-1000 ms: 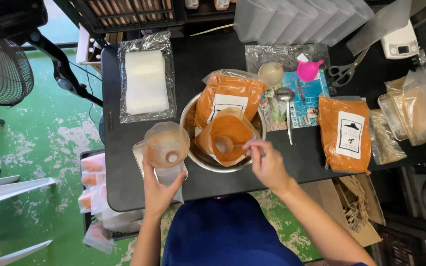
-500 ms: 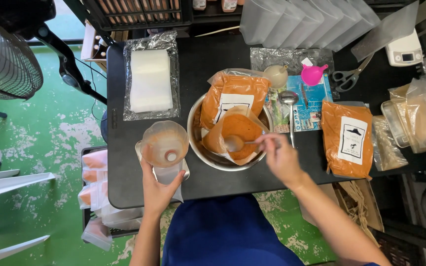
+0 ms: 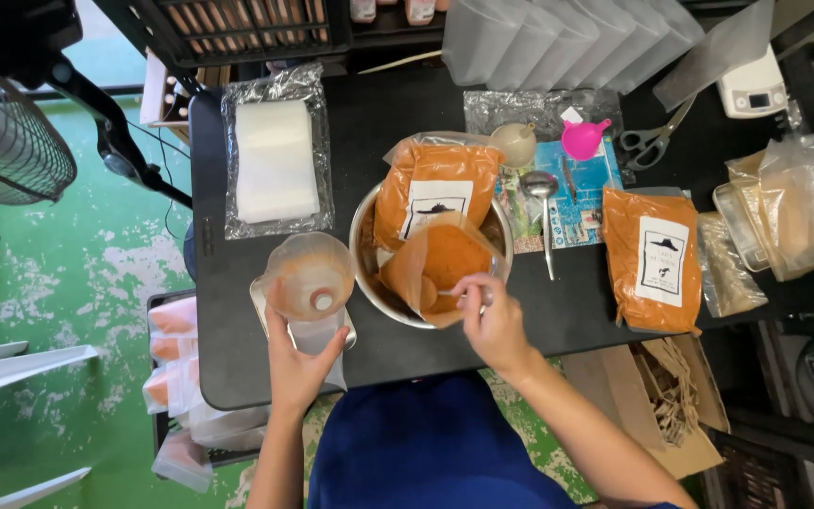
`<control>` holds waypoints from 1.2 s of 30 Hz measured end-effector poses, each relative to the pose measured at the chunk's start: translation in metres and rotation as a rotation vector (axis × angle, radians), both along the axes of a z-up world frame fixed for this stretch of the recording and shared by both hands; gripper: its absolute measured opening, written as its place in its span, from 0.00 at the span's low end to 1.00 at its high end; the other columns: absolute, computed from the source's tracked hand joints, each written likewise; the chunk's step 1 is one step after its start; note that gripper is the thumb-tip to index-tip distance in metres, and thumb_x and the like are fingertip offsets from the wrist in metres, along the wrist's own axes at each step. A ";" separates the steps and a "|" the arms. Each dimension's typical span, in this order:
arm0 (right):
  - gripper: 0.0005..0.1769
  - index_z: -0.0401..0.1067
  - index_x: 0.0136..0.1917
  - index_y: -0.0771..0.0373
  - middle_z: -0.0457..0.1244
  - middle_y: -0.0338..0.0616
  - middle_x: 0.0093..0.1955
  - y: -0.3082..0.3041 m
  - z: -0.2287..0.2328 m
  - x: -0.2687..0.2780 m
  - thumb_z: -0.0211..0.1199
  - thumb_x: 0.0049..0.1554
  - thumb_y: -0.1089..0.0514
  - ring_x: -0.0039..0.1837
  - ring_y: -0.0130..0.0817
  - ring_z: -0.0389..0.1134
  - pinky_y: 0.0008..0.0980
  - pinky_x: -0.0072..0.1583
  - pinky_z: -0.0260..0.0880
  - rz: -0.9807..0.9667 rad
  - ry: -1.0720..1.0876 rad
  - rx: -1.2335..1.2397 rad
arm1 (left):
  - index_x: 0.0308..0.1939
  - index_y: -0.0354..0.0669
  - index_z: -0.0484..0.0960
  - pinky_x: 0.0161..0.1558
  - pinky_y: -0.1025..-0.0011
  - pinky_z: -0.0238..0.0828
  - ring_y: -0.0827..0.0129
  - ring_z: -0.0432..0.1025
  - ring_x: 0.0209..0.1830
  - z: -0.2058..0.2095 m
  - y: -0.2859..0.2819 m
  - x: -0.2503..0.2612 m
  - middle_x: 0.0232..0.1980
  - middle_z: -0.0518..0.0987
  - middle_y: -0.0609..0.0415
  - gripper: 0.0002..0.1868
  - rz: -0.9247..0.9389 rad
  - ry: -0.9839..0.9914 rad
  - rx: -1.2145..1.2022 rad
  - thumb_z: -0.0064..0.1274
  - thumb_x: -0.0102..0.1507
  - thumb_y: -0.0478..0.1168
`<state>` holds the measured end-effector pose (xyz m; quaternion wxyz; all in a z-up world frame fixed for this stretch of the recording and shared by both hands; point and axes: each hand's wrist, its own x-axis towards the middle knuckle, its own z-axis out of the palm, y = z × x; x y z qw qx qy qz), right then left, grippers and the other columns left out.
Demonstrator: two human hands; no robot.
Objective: The person scoops orange powder from a large bag into small plastic bags using a spoon. They place the filled bags on a digital scale to check the weight, then set them aside in a tray. The process is repeated for multiple bags.
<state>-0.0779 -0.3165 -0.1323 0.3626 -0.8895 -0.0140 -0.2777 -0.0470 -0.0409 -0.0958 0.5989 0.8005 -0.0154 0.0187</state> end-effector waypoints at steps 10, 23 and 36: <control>0.05 0.68 0.52 0.63 0.71 0.39 0.36 -0.040 0.016 0.009 0.51 0.66 0.62 0.33 0.37 0.73 0.33 0.37 0.74 -0.005 0.016 -0.081 | 0.81 0.44 0.47 0.76 0.46 0.40 0.51 0.54 0.79 0.002 0.006 0.004 0.77 0.60 0.41 0.62 0.015 0.027 0.033 0.72 0.51 0.39; 0.08 0.74 0.51 0.63 0.72 0.43 0.42 -0.025 0.038 0.018 0.54 0.64 0.61 0.38 0.41 0.74 0.36 0.39 0.77 0.091 -0.238 -0.137 | 0.80 0.43 0.48 0.77 0.45 0.41 0.50 0.52 0.79 0.006 0.005 0.014 0.77 0.60 0.40 0.61 -0.005 0.026 0.050 0.72 0.51 0.39; 0.03 0.63 0.51 0.64 0.70 0.44 0.38 -0.030 -0.007 0.034 0.53 0.68 0.63 0.34 0.32 0.69 0.31 0.38 0.71 0.007 -0.031 0.301 | 0.80 0.45 0.49 0.78 0.49 0.38 0.54 0.52 0.80 0.004 0.006 0.014 0.77 0.60 0.43 0.60 0.019 0.051 0.035 0.72 0.51 0.39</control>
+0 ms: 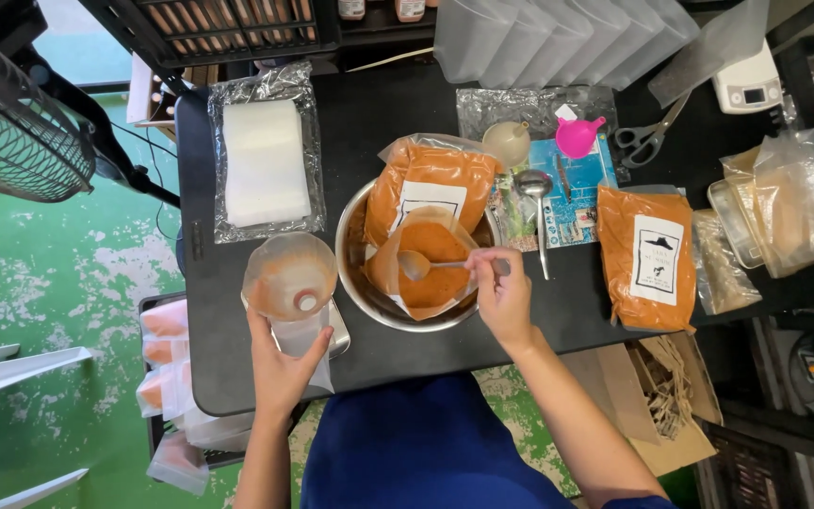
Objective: The person scoops orange powder from a large bag into small plastic bags using a spoon. They place the filled bags on a digital scale to check the weight, then set them aside in a tray. The process is repeated for multiple bags.
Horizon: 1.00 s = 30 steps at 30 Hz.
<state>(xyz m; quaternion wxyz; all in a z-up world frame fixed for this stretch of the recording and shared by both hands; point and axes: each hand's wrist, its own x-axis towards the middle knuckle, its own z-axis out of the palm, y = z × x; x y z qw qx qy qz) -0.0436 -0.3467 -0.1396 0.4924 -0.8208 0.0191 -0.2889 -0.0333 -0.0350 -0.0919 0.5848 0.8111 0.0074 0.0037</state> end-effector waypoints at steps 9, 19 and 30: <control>0.01 0.66 0.51 0.60 0.71 0.37 0.37 -0.017 0.028 -0.008 0.56 0.66 0.62 0.34 0.38 0.72 0.31 0.37 0.71 -0.119 0.001 -0.350 | 0.81 0.45 0.47 0.77 0.47 0.40 0.51 0.51 0.80 -0.004 0.006 -0.005 0.78 0.58 0.41 0.61 0.038 -0.009 0.008 0.71 0.51 0.38; 0.03 0.60 0.54 0.64 0.70 0.45 0.39 0.013 0.010 -0.007 0.48 0.69 0.62 0.36 0.31 0.71 0.28 0.40 0.73 -0.123 -0.048 0.192 | 0.80 0.43 0.47 0.76 0.45 0.41 0.48 0.51 0.79 -0.004 0.005 0.000 0.77 0.59 0.38 0.62 0.007 -0.041 0.001 0.73 0.50 0.40; 0.03 0.63 0.49 0.67 0.71 0.62 0.44 -0.007 0.020 -0.046 0.52 0.68 0.66 0.37 0.41 0.73 0.33 0.42 0.74 -0.183 -0.108 0.172 | 0.80 0.42 0.47 0.75 0.42 0.43 0.44 0.52 0.79 -0.007 0.002 0.003 0.76 0.60 0.36 0.64 -0.001 -0.052 0.032 0.74 0.49 0.41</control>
